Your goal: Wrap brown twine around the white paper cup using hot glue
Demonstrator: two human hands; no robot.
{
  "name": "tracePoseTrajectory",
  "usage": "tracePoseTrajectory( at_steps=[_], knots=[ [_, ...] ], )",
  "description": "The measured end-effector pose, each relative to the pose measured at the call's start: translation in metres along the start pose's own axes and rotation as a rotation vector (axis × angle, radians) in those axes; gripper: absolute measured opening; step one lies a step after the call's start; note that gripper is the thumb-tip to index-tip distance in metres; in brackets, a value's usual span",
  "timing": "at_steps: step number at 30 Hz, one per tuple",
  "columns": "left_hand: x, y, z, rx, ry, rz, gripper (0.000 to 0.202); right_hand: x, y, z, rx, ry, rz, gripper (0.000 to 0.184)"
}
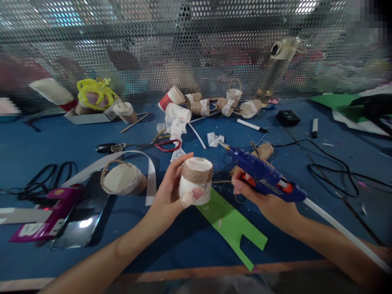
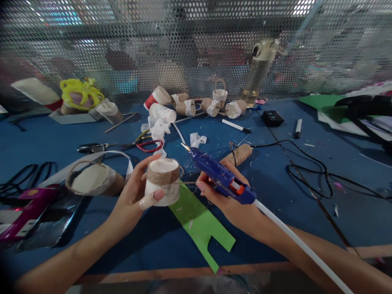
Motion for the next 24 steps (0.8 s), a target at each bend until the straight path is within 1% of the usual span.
tracePoseTrajectory(
  at_steps=[10, 15, 21, 24],
  knots=[
    [0.0067, -0.0013, -0.0014, 0.037, -0.057, -0.081, 0.066, -0.0024, 0.0031, 0.0002, 0.012, 0.000, -0.024, 0.014],
    [0.0066, -0.0029, -0.0005, 0.079, -0.110, -0.122, 0.061, -0.0049, 0.0040, 0.0021, 0.017, 0.028, -0.014, 0.015],
    [0.0067, -0.0032, 0.0021, 0.079, -0.166, -0.175, 0.061, -0.0072, 0.0038, 0.0046, -0.012, 0.022, -0.020, 0.015],
    [0.0066, -0.0037, 0.0041, 0.061, -0.200, -0.204, 0.062, -0.0082, 0.0033, 0.0055, -0.016, 0.033, -0.018, 0.017]
  ],
)
Point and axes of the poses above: each hand's wrist, its own y-axis towards the middle knuckle, its own z-axis out of the palm, x = y × z, the point moved 3 cm from there along y, towards the middle knuckle, and after that the axes turned 6 degrees about -x, right-handed, at the moved point
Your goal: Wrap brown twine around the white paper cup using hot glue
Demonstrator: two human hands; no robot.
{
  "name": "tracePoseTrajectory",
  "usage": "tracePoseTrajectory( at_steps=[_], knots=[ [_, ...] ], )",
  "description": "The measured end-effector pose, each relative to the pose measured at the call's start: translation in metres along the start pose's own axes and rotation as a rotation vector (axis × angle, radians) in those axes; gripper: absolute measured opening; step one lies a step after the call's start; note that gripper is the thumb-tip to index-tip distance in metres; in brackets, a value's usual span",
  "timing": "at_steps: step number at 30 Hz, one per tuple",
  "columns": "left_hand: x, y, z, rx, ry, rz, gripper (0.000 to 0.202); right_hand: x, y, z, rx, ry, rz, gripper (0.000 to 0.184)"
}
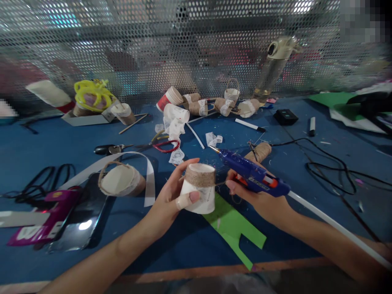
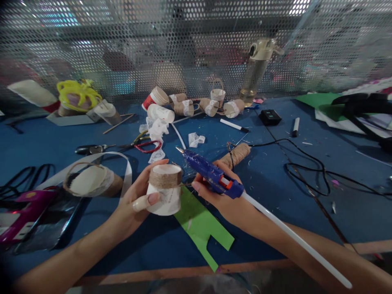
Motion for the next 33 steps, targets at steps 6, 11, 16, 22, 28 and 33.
tracePoseTrajectory(
  at_steps=[6, 11, 16, 22, 28, 33],
  knots=[
    [0.002, -0.002, 0.006, -0.011, -0.057, -0.041, 0.066, 0.000, -0.001, 0.001, -0.007, -0.027, 0.018, 0.019],
    [0.004, -0.003, 0.008, 0.001, -0.087, -0.043, 0.064, -0.003, -0.002, 0.002, 0.015, -0.014, 0.060, 0.023],
    [0.007, -0.005, 0.005, 0.038, -0.041, -0.045, 0.064, -0.007, -0.005, 0.003, -0.013, -0.049, 0.086, 0.024],
    [0.011, -0.002, 0.005, 0.100, -0.052, -0.079, 0.065, -0.009, -0.006, 0.005, -0.058, -0.070, 0.092, 0.024],
    [0.013, -0.002, 0.006, 0.137, -0.070, -0.167, 0.071, -0.007, -0.002, 0.006, -0.017, -0.056, 0.094, 0.020],
    [0.011, -0.002, 0.004, 0.024, -0.050, -0.180, 0.070, -0.002, -0.002, 0.007, -0.022, 0.021, 0.069, 0.020]
  ],
)
Point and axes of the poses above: each hand's wrist, its own y-axis towards the middle knuckle, its own z-axis out of the palm, x = y × z, the point moved 3 cm from there along y, towards the middle knuckle, and after that the axes turned 6 degrees about -x, right-handed, at the moved point
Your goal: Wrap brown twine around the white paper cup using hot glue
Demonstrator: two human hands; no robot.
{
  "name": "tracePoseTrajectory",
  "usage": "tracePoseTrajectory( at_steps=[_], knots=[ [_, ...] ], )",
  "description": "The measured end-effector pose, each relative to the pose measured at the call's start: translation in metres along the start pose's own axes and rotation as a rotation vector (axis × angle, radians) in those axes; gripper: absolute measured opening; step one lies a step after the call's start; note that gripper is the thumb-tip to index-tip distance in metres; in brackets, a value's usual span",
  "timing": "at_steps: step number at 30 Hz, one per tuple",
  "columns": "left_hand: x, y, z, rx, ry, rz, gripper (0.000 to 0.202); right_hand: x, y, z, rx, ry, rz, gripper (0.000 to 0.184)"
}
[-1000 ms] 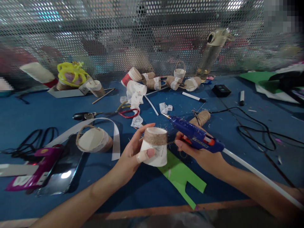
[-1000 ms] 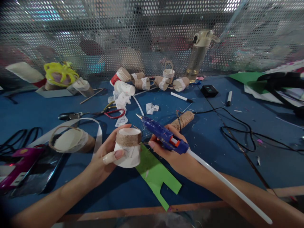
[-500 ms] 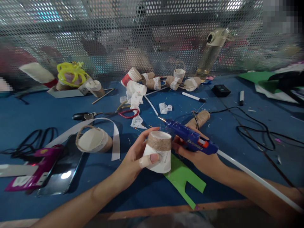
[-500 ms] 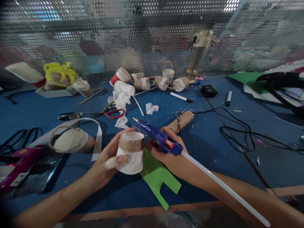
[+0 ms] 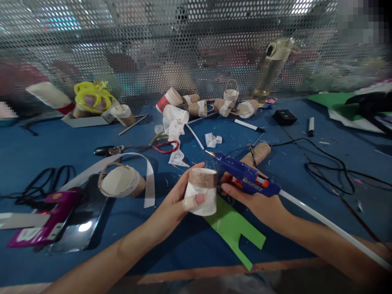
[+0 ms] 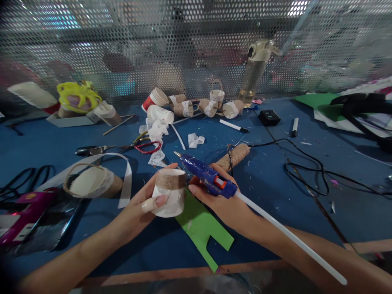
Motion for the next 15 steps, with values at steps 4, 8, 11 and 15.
tracePoseTrajectory(
  at_steps=[4, 8, 11, 15],
  knots=[
    [-0.007, -0.001, -0.001, -0.112, -0.024, 0.026, 0.067, 0.002, 0.000, -0.002, 0.053, -0.018, -0.003, 0.018],
    [-0.015, 0.000, -0.003, -0.147, -0.048, 0.077, 0.066, 0.005, 0.001, -0.010, 0.050, -0.099, -0.033, 0.016],
    [-0.019, 0.000, -0.006, -0.157, -0.062, 0.109, 0.068, 0.010, 0.002, -0.014, 0.046, -0.140, -0.156, 0.014],
    [-0.019, -0.001, -0.008, -0.158, -0.061, 0.127, 0.070, 0.012, 0.000, -0.016, 0.105, -0.117, -0.308, 0.015]
  ],
)
Point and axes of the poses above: each hand's wrist, its own y-axis towards the middle knuckle, its own z-axis out of the palm, x = y × z, the point moved 3 cm from there along y, towards the middle knuckle, and after that the axes turned 6 degrees about -x, right-handed, at the moved point
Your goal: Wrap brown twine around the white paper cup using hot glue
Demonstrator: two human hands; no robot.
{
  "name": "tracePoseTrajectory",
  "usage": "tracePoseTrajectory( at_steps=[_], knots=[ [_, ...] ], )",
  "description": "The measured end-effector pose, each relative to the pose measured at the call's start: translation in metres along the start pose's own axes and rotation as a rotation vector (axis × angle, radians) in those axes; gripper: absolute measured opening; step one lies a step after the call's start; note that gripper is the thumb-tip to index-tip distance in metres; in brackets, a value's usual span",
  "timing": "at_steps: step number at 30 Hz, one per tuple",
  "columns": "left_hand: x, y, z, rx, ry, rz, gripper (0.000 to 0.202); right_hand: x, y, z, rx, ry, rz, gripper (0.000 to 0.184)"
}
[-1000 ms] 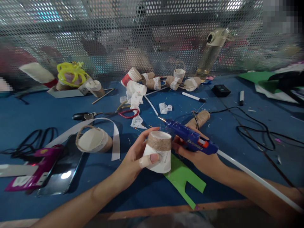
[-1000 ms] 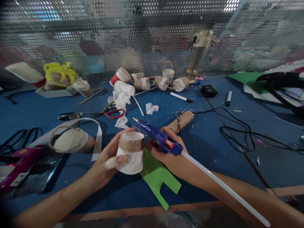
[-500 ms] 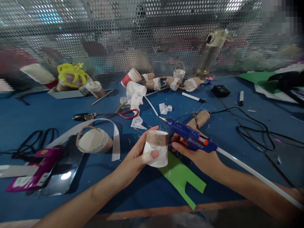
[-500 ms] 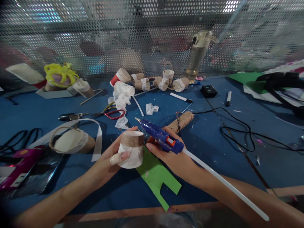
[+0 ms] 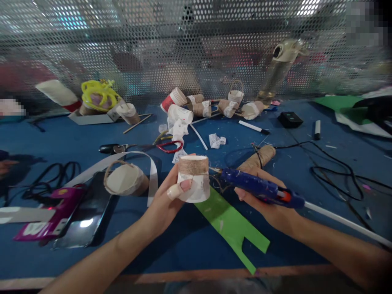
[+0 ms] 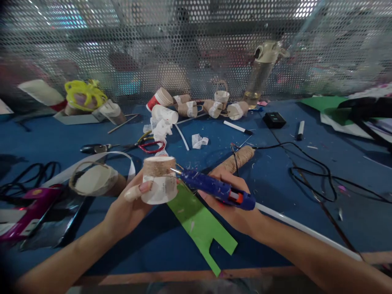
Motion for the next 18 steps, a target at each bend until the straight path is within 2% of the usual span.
tracePoseTrajectory(
  at_steps=[5, 9, 14, 18],
  knots=[
    [0.001, 0.000, -0.003, -0.020, 0.020, 0.032, 0.074, -0.004, -0.001, 0.001, 0.087, 0.031, -0.036, 0.023],
    [0.000, 0.000, -0.002, -0.021, 0.072, 0.100, 0.072, -0.009, -0.004, 0.000, 0.098, 0.041, -0.032, 0.026],
    [-0.001, 0.000, 0.000, 0.028, 0.121, 0.207, 0.062, -0.015, -0.008, -0.003, 0.110, 0.022, -0.017, 0.026],
    [0.002, 0.002, -0.006, 0.030, 0.190, 0.306, 0.055, -0.017, -0.007, -0.005, 0.143, -0.006, -0.062, 0.028]
  ],
)
Point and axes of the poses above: each hand's wrist, its own y-axis towards the middle knuckle, its own z-axis out of the palm, x = y × z, the point moved 3 cm from there along y, towards the middle knuckle, and after that the axes turned 6 degrees about -x, right-handed, at the moved point
